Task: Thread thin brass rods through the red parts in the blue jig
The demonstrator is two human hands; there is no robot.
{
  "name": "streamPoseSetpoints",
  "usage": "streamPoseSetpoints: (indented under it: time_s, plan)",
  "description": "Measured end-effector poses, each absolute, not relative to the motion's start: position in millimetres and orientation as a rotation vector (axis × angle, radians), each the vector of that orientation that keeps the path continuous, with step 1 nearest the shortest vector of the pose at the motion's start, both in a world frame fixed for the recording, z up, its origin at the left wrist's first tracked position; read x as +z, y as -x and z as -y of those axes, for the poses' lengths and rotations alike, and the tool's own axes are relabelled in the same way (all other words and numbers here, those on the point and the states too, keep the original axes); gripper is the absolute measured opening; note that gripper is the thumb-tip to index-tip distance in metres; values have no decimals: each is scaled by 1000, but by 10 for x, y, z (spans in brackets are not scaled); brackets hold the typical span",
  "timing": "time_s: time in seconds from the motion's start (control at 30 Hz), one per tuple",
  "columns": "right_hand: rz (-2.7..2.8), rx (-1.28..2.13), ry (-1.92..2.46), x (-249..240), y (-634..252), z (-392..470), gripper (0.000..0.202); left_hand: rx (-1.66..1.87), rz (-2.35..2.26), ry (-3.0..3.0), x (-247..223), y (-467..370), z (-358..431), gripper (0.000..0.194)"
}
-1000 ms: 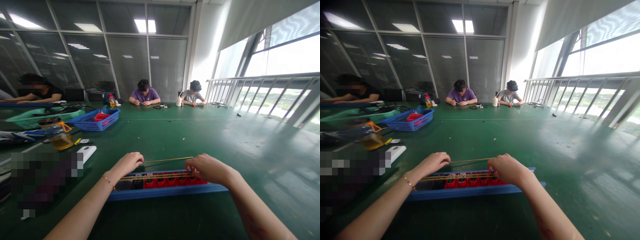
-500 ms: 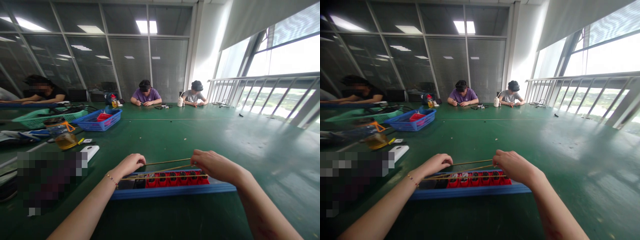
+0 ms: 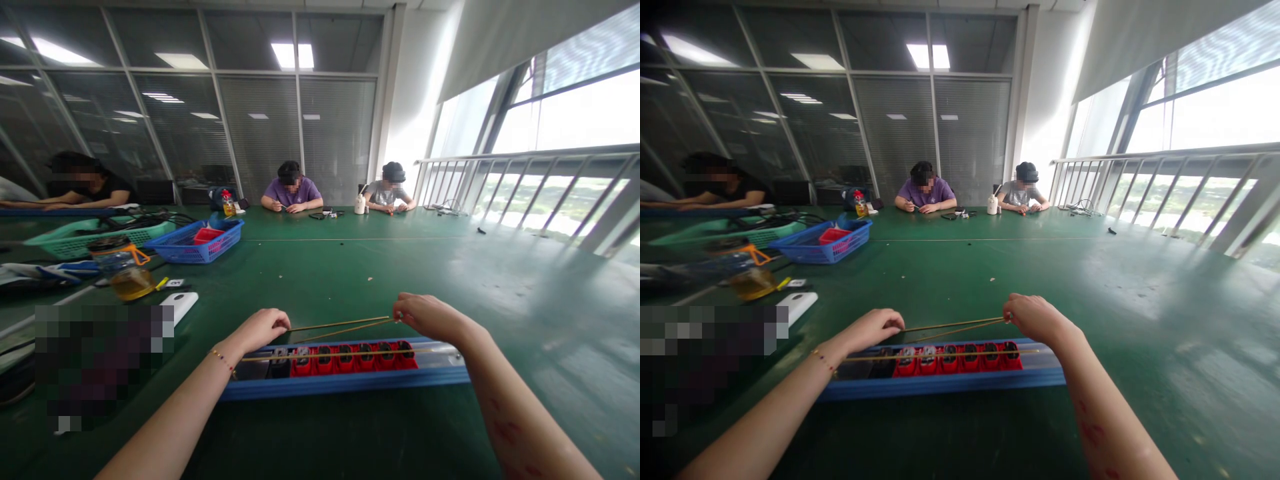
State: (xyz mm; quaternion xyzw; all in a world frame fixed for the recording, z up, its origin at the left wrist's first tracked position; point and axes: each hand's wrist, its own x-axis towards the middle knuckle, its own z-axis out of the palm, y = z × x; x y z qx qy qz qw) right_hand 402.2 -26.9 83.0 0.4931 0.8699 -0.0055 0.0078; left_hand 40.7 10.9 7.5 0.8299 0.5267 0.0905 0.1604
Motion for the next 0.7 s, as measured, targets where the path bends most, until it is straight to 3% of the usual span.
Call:
streamPoseSetpoints:
  time_s: [0.23,0.7]
  plan:
    - [-2683,-8,-1585,603,-3893,111,27,280,-1506,-2345,115,-443,-72,41]
    - [-2816,-198,-1595,390,-3717,-79,28,295,-1481,-2319,44,-404,-134,20]
